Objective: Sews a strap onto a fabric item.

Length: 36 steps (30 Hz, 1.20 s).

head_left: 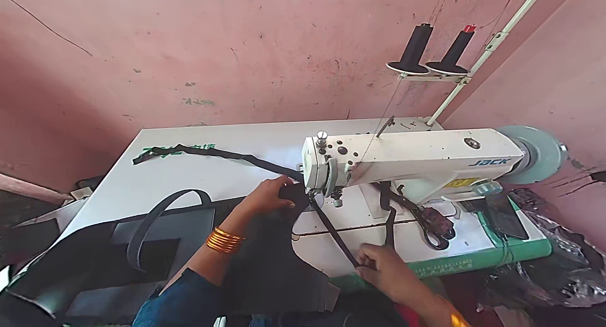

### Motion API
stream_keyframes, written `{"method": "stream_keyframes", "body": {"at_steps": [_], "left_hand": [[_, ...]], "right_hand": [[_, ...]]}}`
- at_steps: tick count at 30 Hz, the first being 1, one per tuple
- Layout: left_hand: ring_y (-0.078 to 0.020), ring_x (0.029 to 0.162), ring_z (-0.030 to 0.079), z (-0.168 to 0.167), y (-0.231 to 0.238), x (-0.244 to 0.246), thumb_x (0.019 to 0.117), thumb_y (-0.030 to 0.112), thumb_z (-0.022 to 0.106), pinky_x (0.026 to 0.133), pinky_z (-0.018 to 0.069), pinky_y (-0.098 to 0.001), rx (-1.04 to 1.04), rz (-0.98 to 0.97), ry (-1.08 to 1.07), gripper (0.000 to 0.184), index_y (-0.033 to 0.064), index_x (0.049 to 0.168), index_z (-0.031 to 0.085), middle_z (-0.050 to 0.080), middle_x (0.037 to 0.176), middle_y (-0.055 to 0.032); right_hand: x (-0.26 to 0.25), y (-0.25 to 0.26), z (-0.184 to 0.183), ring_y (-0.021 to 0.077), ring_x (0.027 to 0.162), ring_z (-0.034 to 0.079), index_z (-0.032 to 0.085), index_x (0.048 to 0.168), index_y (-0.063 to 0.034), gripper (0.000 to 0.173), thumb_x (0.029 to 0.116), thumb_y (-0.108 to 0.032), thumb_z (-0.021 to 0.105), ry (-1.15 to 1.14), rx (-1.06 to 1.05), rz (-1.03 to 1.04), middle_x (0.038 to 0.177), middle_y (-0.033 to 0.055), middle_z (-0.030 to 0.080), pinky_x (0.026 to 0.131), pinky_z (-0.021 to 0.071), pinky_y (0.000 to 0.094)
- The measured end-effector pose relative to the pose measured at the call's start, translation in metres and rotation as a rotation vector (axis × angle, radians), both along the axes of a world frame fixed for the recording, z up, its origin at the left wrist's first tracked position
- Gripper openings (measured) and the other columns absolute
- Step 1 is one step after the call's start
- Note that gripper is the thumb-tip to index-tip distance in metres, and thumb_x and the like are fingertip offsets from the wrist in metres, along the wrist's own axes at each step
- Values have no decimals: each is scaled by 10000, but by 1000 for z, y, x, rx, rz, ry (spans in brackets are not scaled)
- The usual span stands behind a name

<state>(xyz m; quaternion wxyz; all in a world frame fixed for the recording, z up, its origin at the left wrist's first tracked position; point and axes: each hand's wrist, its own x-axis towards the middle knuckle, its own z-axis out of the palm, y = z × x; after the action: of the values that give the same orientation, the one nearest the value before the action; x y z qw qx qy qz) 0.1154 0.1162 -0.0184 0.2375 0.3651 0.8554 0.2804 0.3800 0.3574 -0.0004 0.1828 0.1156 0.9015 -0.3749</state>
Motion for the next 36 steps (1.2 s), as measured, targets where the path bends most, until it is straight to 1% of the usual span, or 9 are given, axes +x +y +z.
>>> {"method": "stream_keyframes", "body": {"at_steps": [6, 10, 14, 20, 23, 27, 31, 34, 36], "left_hand": [[-296, 1097, 677, 2, 1, -8, 870, 270, 831, 1006, 505, -520, 54, -61, -60, 632, 45, 1391, 553, 698, 1190, -182], [-321, 1228, 626, 13, 12, -1, 814, 186, 871, 1073, 473, -526, 63, -161, -140, 884, 80, 1539, 376, 612, 1363, -219], [-153, 1199, 589, 19, 20, 32, 817, -9, 782, 1049, 479, -344, 245, -74, -355, 698, 30, 1447, 485, 584, 1338, -141], [-138, 936, 677, 11, 20, 54, 916, -72, 656, 806, 581, -316, 523, 432, -822, 491, 93, 1367, 554, 644, 1183, -82], [-112, 1050, 668, 6, 12, 45, 883, -3, 737, 927, 568, -297, 390, 159, -542, 461, 45, 1310, 571, 645, 1228, -83], [-231, 1097, 690, -13, 0, 54, 946, 274, 734, 984, 525, -455, 257, 4, -45, 381, 74, 1264, 669, 721, 1184, -123], [-323, 1067, 666, -40, 9, 91, 947, 290, 703, 901, 546, -479, 346, 125, 395, 218, 131, 1082, 767, 727, 1083, -132], [-451, 1321, 534, -50, 18, 99, 913, 307, 741, 1022, 491, -571, 370, 101, 654, 151, 189, 964, 820, 624, 1366, -215], [-379, 1212, 636, -57, 25, 103, 948, 258, 701, 994, 527, -533, 401, 49, 708, 176, 121, 945, 811, 721, 1168, -149]], "right_hand": [[93, 55, 30, 494, 986, 670, 732, 987, 40, 240, 950, -195, 694, -329, 468, 108, 979, 291, 704, 867, 492, 684], [-2, 1, 0, 243, 782, 724, 767, 994, -32, 234, 901, -234, 694, 677, 345, -2, 889, 115, 735, 712, 617, 398], [-123, -50, -17, 358, 1255, 579, 660, 1250, 46, 317, 1001, -135, 581, 333, 259, -123, 1309, 250, 617, 1088, 450, 438], [-129, -62, -3, 352, 1145, 631, 650, 1160, 45, 239, 985, -106, 587, 96, 195, -174, 1163, 235, 658, 988, 483, 490], [-96, -76, -21, 195, 860, 635, 678, 980, 21, 147, 893, 50, 563, 211, -191, -236, 901, 123, 660, 780, 511, 365], [-72, -95, -42, 67, 706, 578, 656, 878, -29, 209, 1035, -36, 519, 364, -762, -586, 753, 3, 603, 667, 482, 223], [-56, -101, -52, 55, 695, 590, 681, 898, -29, 193, 1032, -101, 563, 507, -636, -645, 743, 1, 619, 666, 488, 209], [-41, -98, -52, 46, 676, 665, 693, 1159, -9, 204, 995, -108, 623, 489, -413, -513, 788, 27, 718, 670, 554, 206], [-32, -98, -51, 80, 697, 694, 664, 1269, 39, 323, 977, -82, 598, 594, -177, -390, 842, 73, 752, 700, 571, 232]]}}
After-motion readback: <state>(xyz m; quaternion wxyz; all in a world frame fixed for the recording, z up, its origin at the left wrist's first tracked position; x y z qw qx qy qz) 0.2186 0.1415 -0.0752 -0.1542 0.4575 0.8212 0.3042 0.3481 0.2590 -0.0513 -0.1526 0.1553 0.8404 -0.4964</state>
